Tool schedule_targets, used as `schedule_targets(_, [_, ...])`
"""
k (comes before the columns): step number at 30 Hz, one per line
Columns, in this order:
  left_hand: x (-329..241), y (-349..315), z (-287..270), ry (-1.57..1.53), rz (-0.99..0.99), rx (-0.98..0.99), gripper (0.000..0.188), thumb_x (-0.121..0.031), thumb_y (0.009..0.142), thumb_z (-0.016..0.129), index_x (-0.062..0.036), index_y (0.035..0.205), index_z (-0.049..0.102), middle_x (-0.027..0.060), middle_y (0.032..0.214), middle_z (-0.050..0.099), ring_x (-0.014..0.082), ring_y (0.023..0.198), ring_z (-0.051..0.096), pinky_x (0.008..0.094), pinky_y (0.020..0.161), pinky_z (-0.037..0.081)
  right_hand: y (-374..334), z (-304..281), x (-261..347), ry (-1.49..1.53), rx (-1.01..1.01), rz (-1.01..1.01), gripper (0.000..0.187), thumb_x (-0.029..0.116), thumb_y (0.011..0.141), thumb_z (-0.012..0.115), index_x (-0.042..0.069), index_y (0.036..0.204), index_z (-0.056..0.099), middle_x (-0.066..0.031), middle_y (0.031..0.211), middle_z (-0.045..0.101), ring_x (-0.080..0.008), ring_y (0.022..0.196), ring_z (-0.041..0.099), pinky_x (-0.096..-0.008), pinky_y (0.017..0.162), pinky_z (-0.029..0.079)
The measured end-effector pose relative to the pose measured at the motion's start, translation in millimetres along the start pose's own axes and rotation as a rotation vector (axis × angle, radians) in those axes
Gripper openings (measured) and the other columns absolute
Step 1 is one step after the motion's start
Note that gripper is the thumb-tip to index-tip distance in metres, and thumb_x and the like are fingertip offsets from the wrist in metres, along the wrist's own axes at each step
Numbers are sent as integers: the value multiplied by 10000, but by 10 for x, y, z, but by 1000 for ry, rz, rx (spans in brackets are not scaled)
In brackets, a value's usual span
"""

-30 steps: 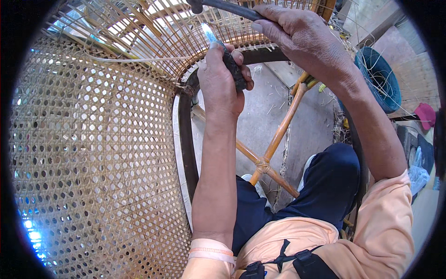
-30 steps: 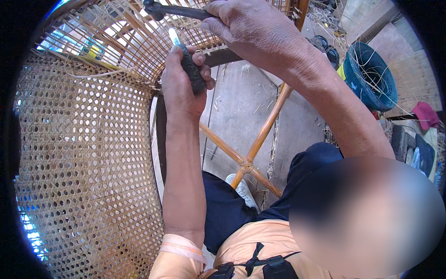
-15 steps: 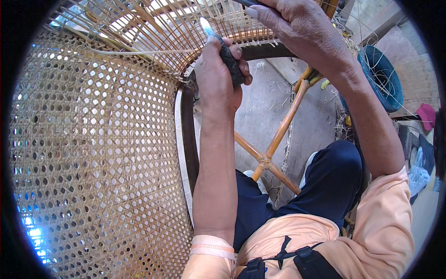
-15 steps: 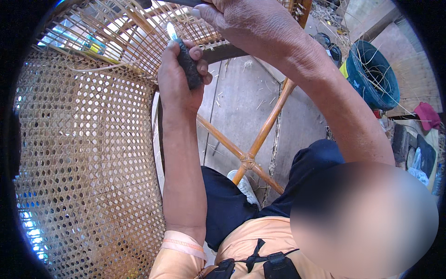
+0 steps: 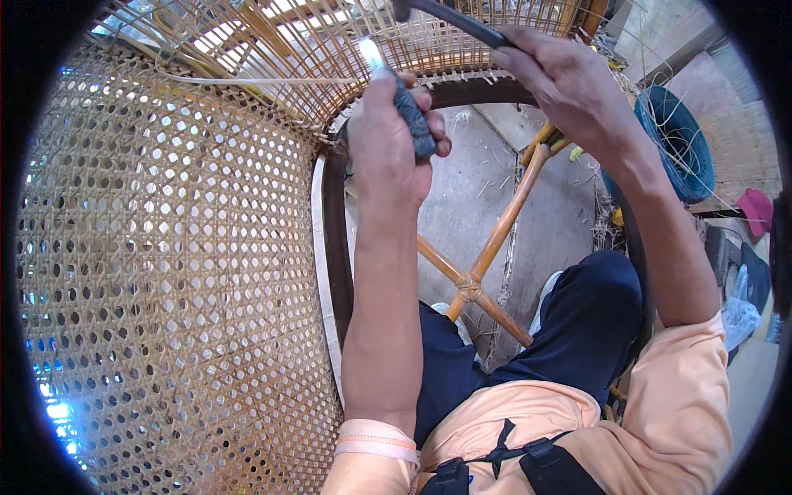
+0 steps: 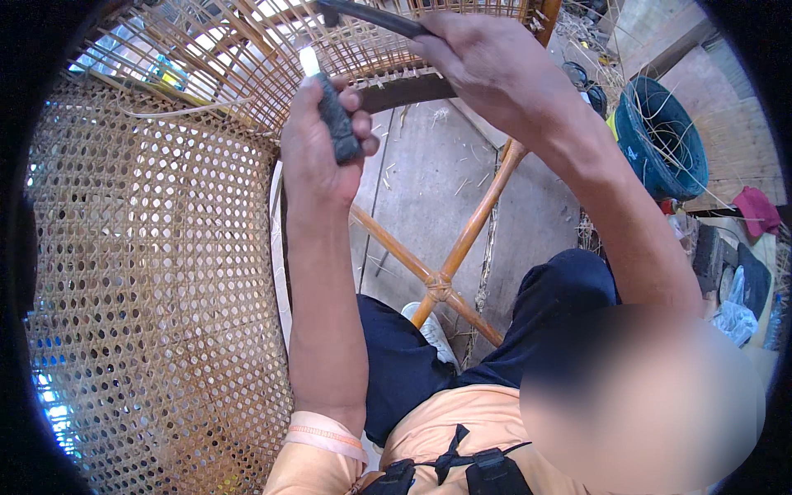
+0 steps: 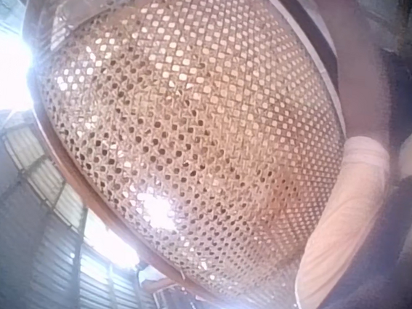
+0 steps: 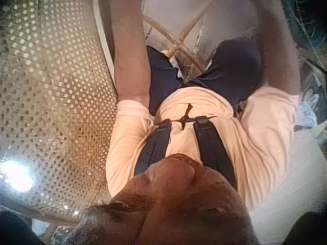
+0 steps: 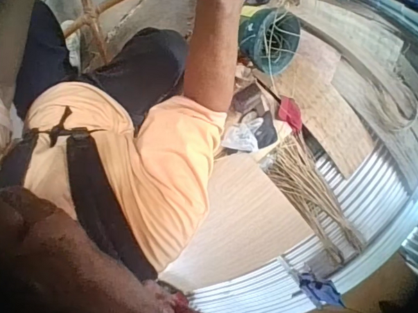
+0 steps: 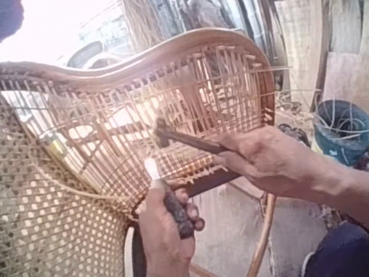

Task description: Repairing the rattan weaving on a wicker chair frame using rattan strips, a hammer, pliers, and a knife.

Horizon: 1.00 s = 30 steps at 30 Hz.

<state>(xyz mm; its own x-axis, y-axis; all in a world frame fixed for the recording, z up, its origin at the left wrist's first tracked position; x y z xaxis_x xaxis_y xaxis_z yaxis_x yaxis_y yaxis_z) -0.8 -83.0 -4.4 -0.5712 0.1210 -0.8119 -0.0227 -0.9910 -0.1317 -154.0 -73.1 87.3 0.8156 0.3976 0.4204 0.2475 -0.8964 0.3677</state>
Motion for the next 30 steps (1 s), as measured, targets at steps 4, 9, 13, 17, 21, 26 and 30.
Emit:
schedule_targets(4, [-396,-113,-162,14,219,-105,254,-346,934,437,-101,943,502,1,713,526,136,531,478,286,454,370,-426,423,-387,86,-20,-283,216,206,917,510,30,979,620,-171,805,626,-311,762,630,-363,682,505])
schedule_targets(9, [-517,-125,-248,63,317,-43,266,-331,937,412,-93,982,522,1,706,521,131,521,477,274,446,371,-803,1893,-338,-144,811,10,239,140,815,491,52,941,674,-183,936,661,-318,885,648,-413,747,518])
schedule_targets(13, [-242,-39,-252,478,225,-133,268,-301,941,430,-65,1007,537,10,714,542,91,531,496,236,452,397,-1138,3050,-741,-262,933,2,256,121,817,493,82,977,690,-136,961,678,-309,899,658,-432,709,533])
schedule_targets(17, [-246,-98,-224,851,275,-209,271,-258,944,451,-17,1027,540,25,745,574,65,539,515,210,461,424,-1501,3345,-853,-202,793,160,242,126,819,503,67,970,683,-138,958,678,-305,923,653,-431,746,530])
schedule_targets(21, [-307,-82,-120,904,371,-158,282,-244,939,466,18,960,569,81,753,618,150,631,572,321,625,474,-1519,3334,-875,-203,943,329,232,141,832,496,58,944,681,-152,976,668,-302,952,638,-417,791,520])
schedule_targets(26, [-447,-118,14,1076,668,-137,266,-201,934,455,31,1005,563,184,974,568,301,947,522,363,887,391,-414,2765,-783,824,469,534,414,403,852,524,9,904,638,-111,829,649,-242,704,633,-358,613,482])
schedule_targets(30, [-547,-149,-27,852,619,-140,284,-216,953,455,34,1037,561,130,924,554,244,907,531,344,853,406,-253,1812,223,1685,503,529,580,591,900,430,36,921,599,-72,820,644,-169,632,609,-287,536,456])
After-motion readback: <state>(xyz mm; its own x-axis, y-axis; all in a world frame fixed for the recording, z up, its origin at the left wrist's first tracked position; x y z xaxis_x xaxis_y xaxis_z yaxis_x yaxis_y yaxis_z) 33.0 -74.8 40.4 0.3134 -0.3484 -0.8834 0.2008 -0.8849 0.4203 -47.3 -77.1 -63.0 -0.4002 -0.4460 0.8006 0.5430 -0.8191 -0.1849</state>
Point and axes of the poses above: each hand's wrist, its own y-axis towards the middle knuckle, its own z-axis out of the palm, x = y × z, the point moved 9 cm from there along y, towards the middle knuckle
